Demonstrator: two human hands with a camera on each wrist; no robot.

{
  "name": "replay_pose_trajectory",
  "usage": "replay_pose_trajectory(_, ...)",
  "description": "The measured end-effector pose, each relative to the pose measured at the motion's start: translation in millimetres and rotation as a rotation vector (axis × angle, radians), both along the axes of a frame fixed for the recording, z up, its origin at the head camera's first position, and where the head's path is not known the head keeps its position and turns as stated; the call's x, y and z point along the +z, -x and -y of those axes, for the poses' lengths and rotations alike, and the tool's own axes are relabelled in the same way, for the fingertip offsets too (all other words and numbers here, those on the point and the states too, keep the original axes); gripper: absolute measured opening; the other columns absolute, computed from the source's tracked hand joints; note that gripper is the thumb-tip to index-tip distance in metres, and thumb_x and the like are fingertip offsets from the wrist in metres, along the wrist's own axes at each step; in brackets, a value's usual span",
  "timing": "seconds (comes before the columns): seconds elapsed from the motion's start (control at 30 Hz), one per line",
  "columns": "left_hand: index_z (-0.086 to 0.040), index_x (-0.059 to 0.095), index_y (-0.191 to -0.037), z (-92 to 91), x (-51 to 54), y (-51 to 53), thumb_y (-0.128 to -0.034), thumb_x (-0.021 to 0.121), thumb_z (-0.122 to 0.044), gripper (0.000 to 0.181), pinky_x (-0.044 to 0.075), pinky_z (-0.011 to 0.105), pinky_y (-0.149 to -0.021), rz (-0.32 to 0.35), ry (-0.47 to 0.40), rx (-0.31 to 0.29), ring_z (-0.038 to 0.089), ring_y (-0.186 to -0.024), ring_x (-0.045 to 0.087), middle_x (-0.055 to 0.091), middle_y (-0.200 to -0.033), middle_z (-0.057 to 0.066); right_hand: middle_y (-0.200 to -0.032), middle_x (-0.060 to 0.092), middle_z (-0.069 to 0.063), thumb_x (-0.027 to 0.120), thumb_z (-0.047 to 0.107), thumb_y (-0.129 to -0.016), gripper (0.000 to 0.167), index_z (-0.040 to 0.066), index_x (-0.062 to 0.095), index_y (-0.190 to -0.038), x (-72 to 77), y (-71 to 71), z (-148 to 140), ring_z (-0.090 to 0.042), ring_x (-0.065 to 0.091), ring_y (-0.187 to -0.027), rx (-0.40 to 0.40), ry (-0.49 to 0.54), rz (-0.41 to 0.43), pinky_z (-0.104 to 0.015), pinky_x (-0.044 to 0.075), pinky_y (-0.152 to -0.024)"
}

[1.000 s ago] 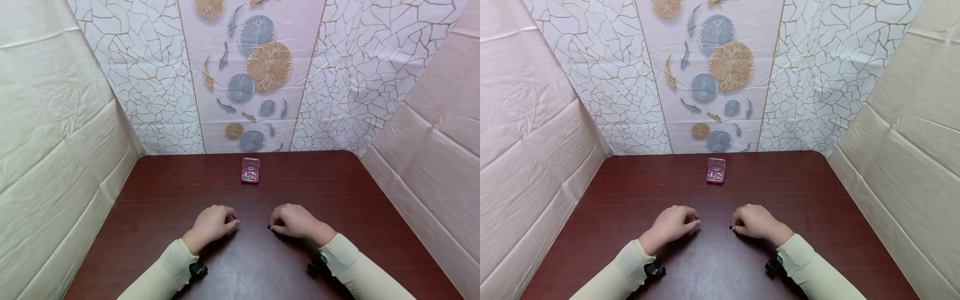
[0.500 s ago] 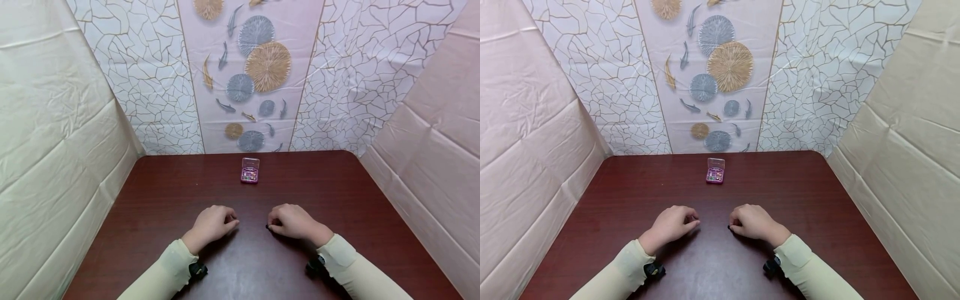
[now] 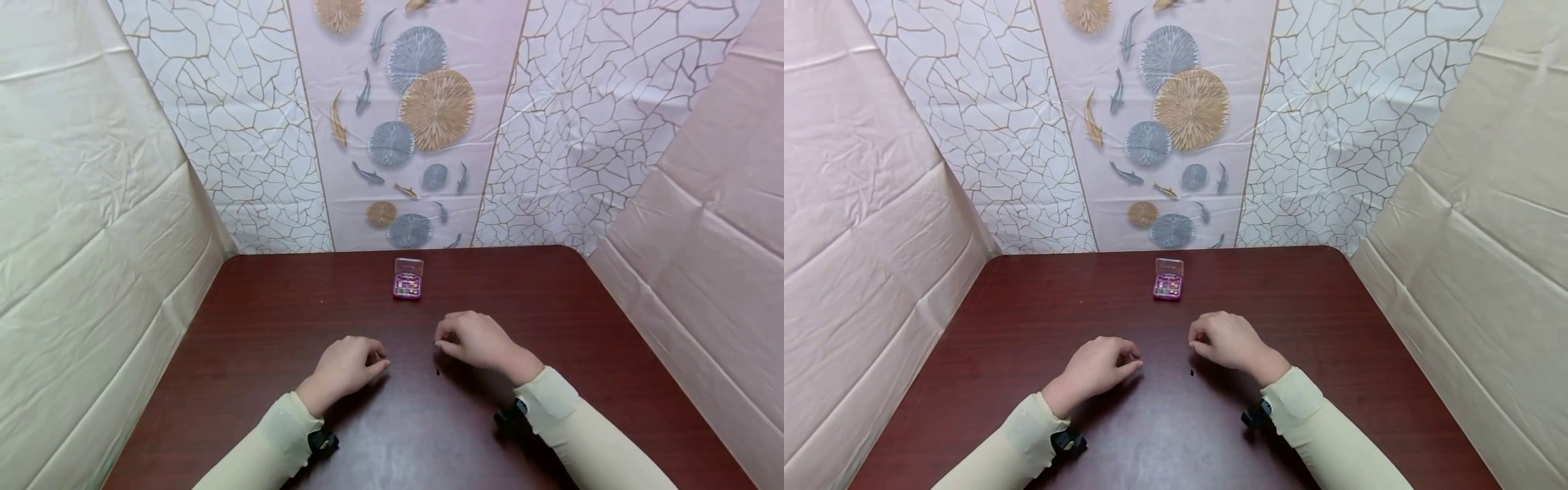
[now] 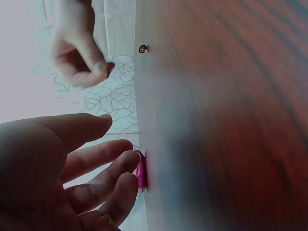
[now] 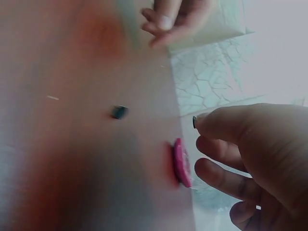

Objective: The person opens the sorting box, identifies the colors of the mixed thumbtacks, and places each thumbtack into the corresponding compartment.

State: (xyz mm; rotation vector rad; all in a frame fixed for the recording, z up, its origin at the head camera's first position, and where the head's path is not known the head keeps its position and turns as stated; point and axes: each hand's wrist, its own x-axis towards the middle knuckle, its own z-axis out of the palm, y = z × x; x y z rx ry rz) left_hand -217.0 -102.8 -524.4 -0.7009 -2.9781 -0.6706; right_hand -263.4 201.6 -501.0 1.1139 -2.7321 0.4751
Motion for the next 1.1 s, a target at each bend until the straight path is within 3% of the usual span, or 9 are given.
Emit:
replay_pose_trajectory(0.23,-0.023,0.083,-0.104,1.4,0.0,-0.7,-0.1021,0.08,-0.034,0.011,0.054,0.034,-0.068,0.01,-0.001,0.014,0.001,-0.068,0.06,0.069,-0.08,-0.018,-0.09,0.068,0.013,0.083,0.023,-0.099,0.008,0.026,0.078,-0.094,22.6,35.9,12,-0.009,0.063,-0.077,-0.11,0.005,-0.008,-0.039,0.057,-0.069)
replay_pose_trajectory(0.37,-0.023,0.083,-0.105,2.4,0.4,-0.6,-0.1018,0.081,-0.034,0.012,0.055,0.034,-0.07,0.008,-0.006,0.013,0.001,-0.069,0.061,0.07,-0.082,-0.017,-0.09,0.07,0.01,0.082,0.025,-0.1,0.005,0.024,0.08,-0.096,26.1,60.8,22,-0.012,0.064,-0.079,-0.157,-0.012,0.011,-0.042,0.057,-0.07)
replay_pose_trajectory(0.7,-0.022,0.083,-0.104,5.3,2.9,1.2,-0.1021,0.081,-0.034,0.012,0.056,0.034,-0.069,0.007,-0.013,0.011,0.002,-0.07,0.063,0.071,-0.081,-0.016,-0.089,0.074,0.007,0.077,0.024,-0.104,0.008,0.02,0.083,-0.1,5.0,108.2,50,-0.015,0.066,-0.076,-0.255,-0.054,0.095,-0.045,0.058,-0.071)
replay_pose_trajectory(0.93,-0.022,0.084,-0.104,7.0,1.7,2.0,-0.1022,0.081,-0.033,0.011,0.055,0.034,-0.068,0.011,-0.018,0.013,0.002,-0.069,0.062,0.07,-0.081,-0.016,-0.101,0.078,0.003,0.076,0.028,-0.105,0.01,0.02,0.082,-0.107,-8.0,125.7,67,-0.021,0.073,-0.089,-0.275,-0.137,0.129,-0.049,0.061,-0.08)
replay_pose_trajectory(1.1,-0.023,0.084,-0.105,8.1,0.3,3.9,-0.1022,0.081,-0.034,0.012,0.056,0.033,-0.069,0.003,-0.022,0.008,0.001,-0.07,0.062,0.071,-0.082,-0.016,-0.101,0.078,0.002,0.077,0.026,-0.105,0.009,0.02,0.083,-0.107,-12.4,131.2,70,-0.022,0.073,-0.088,-0.299,-0.148,0.131,-0.048,0.061,-0.079)
